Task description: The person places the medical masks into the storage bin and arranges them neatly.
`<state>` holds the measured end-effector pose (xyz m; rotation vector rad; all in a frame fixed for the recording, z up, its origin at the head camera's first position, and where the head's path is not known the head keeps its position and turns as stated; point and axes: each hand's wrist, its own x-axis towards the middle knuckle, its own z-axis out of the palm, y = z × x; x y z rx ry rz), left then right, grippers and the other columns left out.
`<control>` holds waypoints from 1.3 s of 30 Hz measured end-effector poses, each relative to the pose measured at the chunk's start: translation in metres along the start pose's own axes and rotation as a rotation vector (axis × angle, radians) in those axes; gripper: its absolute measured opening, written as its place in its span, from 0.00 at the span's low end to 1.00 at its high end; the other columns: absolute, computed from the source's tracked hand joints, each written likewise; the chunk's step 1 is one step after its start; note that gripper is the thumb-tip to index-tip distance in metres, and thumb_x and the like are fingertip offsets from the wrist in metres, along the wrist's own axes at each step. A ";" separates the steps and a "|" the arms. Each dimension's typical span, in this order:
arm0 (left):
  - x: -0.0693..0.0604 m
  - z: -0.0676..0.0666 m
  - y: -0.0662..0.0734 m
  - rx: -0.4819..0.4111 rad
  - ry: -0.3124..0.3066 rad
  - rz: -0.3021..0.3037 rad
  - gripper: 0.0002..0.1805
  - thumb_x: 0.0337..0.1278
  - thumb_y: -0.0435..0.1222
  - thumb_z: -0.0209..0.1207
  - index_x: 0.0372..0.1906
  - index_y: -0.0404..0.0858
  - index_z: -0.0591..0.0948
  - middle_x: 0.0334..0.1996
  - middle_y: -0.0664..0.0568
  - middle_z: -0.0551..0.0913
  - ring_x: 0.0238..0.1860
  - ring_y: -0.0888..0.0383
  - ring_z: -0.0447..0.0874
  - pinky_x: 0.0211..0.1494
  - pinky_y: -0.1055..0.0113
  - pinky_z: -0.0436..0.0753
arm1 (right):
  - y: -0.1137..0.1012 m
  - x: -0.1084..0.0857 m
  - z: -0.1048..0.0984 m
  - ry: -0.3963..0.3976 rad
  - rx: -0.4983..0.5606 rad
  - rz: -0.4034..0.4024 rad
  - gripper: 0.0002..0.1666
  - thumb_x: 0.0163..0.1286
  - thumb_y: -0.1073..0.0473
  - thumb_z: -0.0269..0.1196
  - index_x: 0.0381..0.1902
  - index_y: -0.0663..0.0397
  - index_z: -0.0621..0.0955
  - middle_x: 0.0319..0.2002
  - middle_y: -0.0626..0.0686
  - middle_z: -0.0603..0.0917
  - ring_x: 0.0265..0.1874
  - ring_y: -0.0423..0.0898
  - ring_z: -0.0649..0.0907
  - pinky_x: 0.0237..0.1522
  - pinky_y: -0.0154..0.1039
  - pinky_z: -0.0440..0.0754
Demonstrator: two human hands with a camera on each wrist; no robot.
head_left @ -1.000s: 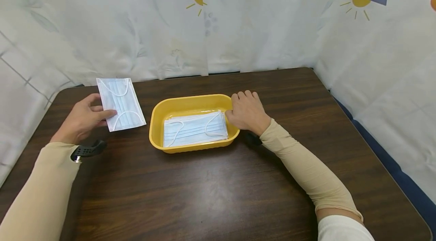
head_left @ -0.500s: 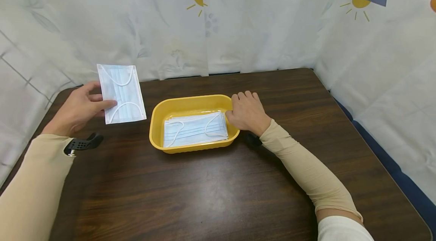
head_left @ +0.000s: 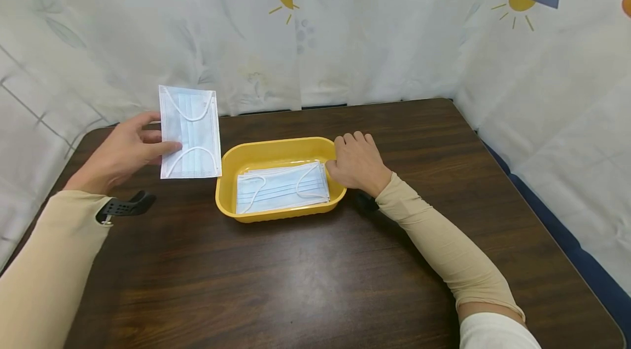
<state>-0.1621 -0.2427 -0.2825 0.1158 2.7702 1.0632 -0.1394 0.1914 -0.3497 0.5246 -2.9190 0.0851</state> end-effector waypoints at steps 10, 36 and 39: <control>0.002 0.012 0.021 -0.038 -0.055 0.050 0.40 0.66 0.40 0.66 0.77 0.41 0.60 0.60 0.35 0.83 0.36 0.65 0.89 0.41 0.67 0.88 | -0.001 0.001 -0.002 -0.033 0.002 0.019 0.14 0.68 0.51 0.49 0.33 0.56 0.74 0.29 0.54 0.75 0.32 0.54 0.72 0.38 0.45 0.66; 0.010 0.053 0.065 0.001 -0.262 0.237 0.30 0.68 0.36 0.64 0.71 0.43 0.69 0.59 0.37 0.84 0.50 0.51 0.90 0.45 0.63 0.88 | -0.005 0.000 -0.005 -0.065 0.006 0.037 0.15 0.68 0.50 0.48 0.35 0.56 0.73 0.30 0.53 0.75 0.33 0.54 0.72 0.40 0.45 0.66; 0.010 0.058 0.069 0.031 -0.279 0.262 0.27 0.69 0.35 0.63 0.70 0.43 0.70 0.61 0.38 0.83 0.57 0.45 0.87 0.49 0.58 0.88 | -0.006 0.000 -0.005 -0.063 0.008 0.035 0.15 0.69 0.50 0.48 0.35 0.56 0.74 0.31 0.53 0.75 0.34 0.54 0.73 0.41 0.46 0.67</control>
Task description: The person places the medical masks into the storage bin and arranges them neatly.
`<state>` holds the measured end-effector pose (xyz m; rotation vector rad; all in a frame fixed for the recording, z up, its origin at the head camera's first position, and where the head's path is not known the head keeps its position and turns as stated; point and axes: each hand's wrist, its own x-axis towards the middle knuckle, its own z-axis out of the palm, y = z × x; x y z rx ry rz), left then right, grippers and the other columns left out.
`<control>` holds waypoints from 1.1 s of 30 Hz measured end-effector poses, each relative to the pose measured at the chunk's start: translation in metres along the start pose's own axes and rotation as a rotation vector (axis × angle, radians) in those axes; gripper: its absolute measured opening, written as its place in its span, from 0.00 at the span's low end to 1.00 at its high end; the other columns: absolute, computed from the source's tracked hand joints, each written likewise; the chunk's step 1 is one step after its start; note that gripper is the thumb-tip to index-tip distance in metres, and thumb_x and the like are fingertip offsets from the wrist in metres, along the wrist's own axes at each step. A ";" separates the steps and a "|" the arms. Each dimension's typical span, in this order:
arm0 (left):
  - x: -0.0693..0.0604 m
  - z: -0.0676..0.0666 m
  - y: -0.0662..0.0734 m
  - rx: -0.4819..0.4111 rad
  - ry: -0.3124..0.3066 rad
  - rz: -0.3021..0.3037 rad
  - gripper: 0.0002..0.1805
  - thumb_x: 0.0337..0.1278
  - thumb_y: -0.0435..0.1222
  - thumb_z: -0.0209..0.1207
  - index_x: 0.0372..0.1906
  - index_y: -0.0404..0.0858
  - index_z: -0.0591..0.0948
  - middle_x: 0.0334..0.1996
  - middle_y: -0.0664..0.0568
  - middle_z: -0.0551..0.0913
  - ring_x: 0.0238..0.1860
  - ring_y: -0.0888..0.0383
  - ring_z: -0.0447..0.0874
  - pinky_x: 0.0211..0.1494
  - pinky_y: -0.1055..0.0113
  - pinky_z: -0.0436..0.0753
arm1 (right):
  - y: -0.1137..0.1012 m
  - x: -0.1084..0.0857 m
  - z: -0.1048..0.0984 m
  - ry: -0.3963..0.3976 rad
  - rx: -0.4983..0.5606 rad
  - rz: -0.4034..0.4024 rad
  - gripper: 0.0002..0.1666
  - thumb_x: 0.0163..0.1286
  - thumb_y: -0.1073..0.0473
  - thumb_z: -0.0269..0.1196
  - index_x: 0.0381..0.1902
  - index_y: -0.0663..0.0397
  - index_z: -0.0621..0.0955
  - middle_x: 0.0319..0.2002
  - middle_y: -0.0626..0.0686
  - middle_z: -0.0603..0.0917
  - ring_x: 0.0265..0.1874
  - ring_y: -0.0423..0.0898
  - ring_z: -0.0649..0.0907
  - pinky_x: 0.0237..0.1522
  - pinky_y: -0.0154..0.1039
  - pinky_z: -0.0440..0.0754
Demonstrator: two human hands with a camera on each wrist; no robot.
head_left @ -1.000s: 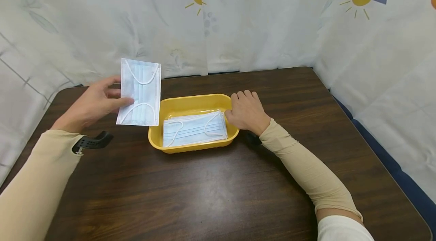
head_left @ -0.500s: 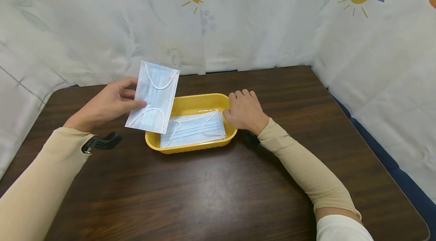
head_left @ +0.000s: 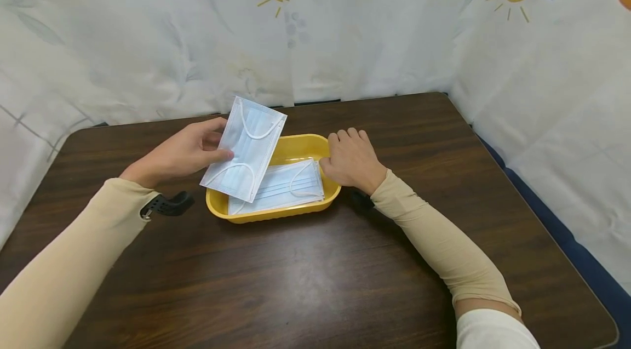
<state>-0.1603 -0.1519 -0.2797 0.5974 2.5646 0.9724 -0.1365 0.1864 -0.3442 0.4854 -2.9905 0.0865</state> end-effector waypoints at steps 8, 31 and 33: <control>0.004 0.009 0.010 0.088 -0.085 0.041 0.25 0.69 0.36 0.62 0.68 0.45 0.72 0.60 0.41 0.84 0.59 0.45 0.86 0.50 0.58 0.86 | -0.002 0.000 -0.002 -0.014 -0.004 -0.003 0.16 0.69 0.49 0.48 0.37 0.56 0.75 0.33 0.54 0.76 0.36 0.54 0.73 0.42 0.46 0.68; 0.030 0.018 0.032 0.333 -0.430 0.155 0.13 0.71 0.32 0.58 0.54 0.50 0.79 0.49 0.57 0.83 0.58 0.54 0.82 0.58 0.56 0.79 | -0.004 -0.004 -0.003 -0.017 -0.015 0.000 0.16 0.68 0.49 0.47 0.36 0.55 0.73 0.31 0.53 0.76 0.35 0.53 0.73 0.41 0.45 0.67; 0.032 0.020 0.033 0.327 -0.478 0.133 0.11 0.71 0.31 0.57 0.51 0.49 0.78 0.49 0.56 0.83 0.59 0.54 0.81 0.58 0.55 0.78 | -0.004 -0.004 -0.003 -0.019 -0.012 0.000 0.16 0.69 0.49 0.47 0.36 0.56 0.74 0.31 0.53 0.76 0.35 0.54 0.73 0.41 0.45 0.67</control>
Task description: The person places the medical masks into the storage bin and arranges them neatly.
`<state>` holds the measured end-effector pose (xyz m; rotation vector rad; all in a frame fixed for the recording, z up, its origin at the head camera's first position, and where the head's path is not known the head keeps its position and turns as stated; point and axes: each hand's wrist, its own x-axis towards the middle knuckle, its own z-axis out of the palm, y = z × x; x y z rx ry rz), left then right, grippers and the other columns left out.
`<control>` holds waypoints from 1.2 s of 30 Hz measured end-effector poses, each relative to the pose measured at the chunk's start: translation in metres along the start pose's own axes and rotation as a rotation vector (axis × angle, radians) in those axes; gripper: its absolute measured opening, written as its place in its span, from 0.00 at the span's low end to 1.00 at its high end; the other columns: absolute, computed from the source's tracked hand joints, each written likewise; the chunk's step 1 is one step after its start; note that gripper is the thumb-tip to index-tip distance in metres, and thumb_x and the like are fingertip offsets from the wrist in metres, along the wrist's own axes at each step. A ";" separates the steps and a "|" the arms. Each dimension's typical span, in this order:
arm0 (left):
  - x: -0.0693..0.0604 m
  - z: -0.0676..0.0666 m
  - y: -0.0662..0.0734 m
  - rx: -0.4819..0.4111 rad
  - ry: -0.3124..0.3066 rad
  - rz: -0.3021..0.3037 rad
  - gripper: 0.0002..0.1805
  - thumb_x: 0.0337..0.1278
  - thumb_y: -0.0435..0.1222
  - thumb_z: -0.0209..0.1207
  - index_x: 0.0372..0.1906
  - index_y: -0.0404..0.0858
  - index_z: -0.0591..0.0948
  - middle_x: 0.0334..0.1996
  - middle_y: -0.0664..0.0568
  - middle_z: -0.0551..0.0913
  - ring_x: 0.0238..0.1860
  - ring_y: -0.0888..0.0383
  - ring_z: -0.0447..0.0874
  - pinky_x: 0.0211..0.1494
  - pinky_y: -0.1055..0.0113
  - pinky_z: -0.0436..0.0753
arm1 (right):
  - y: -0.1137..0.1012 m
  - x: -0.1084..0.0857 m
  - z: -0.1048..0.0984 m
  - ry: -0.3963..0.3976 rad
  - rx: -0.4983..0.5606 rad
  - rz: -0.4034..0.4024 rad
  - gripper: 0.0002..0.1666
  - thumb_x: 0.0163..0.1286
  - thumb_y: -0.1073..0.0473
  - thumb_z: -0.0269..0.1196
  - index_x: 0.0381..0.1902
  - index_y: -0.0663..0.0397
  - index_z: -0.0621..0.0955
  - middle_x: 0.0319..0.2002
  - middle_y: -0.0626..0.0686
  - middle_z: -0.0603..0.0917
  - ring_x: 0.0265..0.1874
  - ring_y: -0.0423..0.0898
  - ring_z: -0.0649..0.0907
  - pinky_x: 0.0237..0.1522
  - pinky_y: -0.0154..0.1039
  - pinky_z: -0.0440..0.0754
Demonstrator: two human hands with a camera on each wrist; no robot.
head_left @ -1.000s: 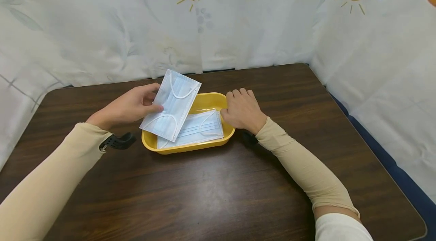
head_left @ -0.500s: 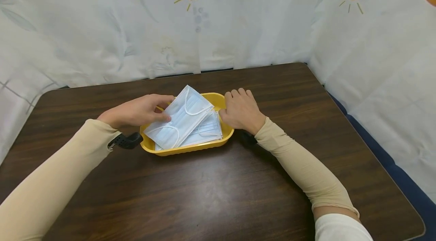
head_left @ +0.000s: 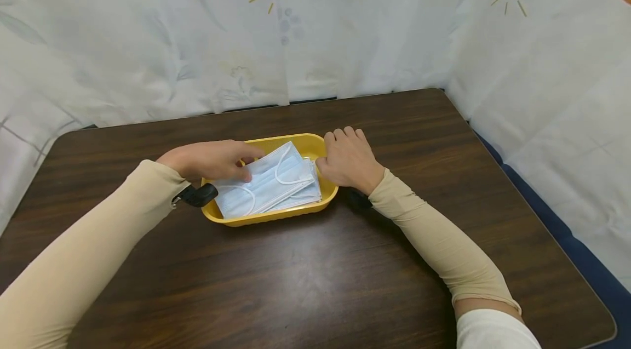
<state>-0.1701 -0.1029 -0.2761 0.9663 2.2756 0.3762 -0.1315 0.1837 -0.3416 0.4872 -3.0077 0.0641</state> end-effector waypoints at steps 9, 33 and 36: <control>0.007 0.002 0.002 0.072 -0.039 -0.021 0.23 0.70 0.34 0.61 0.68 0.43 0.75 0.56 0.47 0.85 0.55 0.51 0.85 0.60 0.50 0.82 | -0.001 0.001 0.000 -0.021 0.005 0.011 0.17 0.70 0.48 0.47 0.39 0.56 0.74 0.34 0.53 0.76 0.37 0.54 0.73 0.43 0.46 0.69; 0.001 0.012 -0.014 -0.111 0.182 0.023 0.26 0.68 0.27 0.56 0.69 0.45 0.74 0.61 0.45 0.82 0.64 0.47 0.82 0.68 0.47 0.79 | 0.005 -0.002 0.007 0.025 0.017 -0.017 0.15 0.68 0.51 0.45 0.33 0.56 0.72 0.30 0.53 0.74 0.32 0.54 0.72 0.38 0.44 0.65; -0.004 0.011 -0.016 -0.084 0.239 -0.012 0.23 0.70 0.31 0.57 0.67 0.46 0.75 0.59 0.46 0.84 0.62 0.49 0.83 0.66 0.48 0.80 | 0.008 -0.002 0.010 0.030 0.015 -0.019 0.15 0.68 0.51 0.46 0.34 0.56 0.73 0.30 0.54 0.75 0.32 0.54 0.72 0.38 0.45 0.66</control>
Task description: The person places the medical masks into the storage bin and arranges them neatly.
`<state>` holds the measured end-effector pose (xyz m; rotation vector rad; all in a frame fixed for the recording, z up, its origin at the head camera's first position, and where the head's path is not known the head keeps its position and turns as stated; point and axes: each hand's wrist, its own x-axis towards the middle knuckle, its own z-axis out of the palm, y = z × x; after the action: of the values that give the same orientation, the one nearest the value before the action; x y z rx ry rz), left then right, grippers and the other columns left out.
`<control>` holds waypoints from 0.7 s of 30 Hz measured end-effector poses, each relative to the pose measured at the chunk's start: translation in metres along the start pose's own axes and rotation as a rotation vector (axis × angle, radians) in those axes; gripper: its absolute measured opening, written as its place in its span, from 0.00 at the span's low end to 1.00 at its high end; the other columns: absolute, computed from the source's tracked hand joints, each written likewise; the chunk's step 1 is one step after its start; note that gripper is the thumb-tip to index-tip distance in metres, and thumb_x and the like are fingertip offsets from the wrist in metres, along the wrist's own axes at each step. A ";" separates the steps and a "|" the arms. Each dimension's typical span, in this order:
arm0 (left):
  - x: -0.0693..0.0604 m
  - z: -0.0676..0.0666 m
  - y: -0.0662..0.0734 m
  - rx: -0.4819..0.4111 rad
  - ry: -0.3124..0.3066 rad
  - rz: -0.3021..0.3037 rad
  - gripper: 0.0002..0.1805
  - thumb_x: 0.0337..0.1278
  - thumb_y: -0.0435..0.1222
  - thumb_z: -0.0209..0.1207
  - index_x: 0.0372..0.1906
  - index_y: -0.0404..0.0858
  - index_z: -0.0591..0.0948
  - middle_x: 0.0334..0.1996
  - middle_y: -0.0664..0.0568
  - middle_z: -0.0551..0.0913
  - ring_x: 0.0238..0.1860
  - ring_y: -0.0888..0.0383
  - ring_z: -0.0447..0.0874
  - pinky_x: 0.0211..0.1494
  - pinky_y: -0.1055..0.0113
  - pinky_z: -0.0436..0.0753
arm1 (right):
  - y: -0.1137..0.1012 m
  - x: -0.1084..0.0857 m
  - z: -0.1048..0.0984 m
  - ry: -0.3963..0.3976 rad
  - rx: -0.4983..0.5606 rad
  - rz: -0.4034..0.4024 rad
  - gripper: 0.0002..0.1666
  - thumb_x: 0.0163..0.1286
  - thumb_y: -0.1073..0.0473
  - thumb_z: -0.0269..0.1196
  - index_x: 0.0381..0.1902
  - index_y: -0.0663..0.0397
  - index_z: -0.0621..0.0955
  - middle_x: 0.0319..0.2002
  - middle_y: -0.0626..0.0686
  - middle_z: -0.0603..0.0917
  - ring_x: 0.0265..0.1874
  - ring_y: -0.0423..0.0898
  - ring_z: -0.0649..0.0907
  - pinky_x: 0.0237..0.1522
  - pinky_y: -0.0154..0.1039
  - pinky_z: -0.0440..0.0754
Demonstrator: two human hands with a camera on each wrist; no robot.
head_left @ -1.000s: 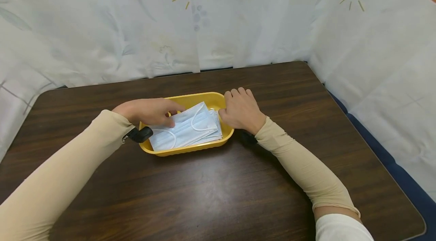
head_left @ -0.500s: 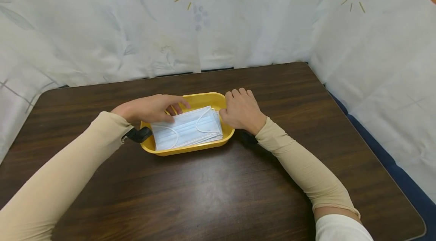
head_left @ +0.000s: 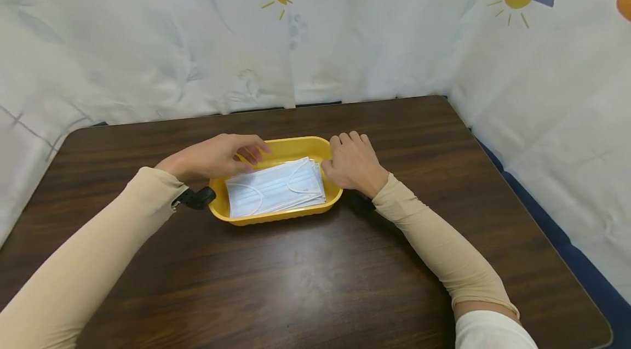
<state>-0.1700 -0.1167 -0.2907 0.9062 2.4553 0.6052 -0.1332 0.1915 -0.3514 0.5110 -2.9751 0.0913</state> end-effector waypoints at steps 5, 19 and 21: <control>-0.012 -0.004 -0.007 0.021 0.142 -0.043 0.19 0.73 0.39 0.58 0.64 0.46 0.78 0.54 0.49 0.87 0.56 0.53 0.86 0.59 0.50 0.83 | 0.007 0.002 0.002 -0.019 0.008 0.007 0.16 0.68 0.50 0.47 0.37 0.57 0.74 0.32 0.54 0.76 0.34 0.54 0.72 0.40 0.46 0.68; -0.070 0.003 -0.049 0.091 0.477 -0.188 0.16 0.75 0.48 0.54 0.59 0.49 0.81 0.53 0.48 0.88 0.51 0.49 0.86 0.53 0.56 0.82 | 0.020 0.007 0.002 -0.183 0.248 0.093 0.22 0.72 0.41 0.48 0.43 0.55 0.73 0.30 0.52 0.77 0.31 0.52 0.76 0.41 0.45 0.63; -0.076 0.005 -0.055 0.119 0.505 -0.198 0.16 0.75 0.46 0.55 0.59 0.47 0.81 0.54 0.46 0.87 0.52 0.46 0.85 0.53 0.50 0.81 | 0.023 0.007 0.000 -0.198 0.295 0.123 0.27 0.74 0.35 0.47 0.43 0.54 0.73 0.29 0.52 0.78 0.30 0.52 0.78 0.43 0.48 0.62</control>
<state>-0.1421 -0.2053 -0.3052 0.5904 3.0135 0.6875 -0.1478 0.2106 -0.3517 0.3853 -3.2035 0.5278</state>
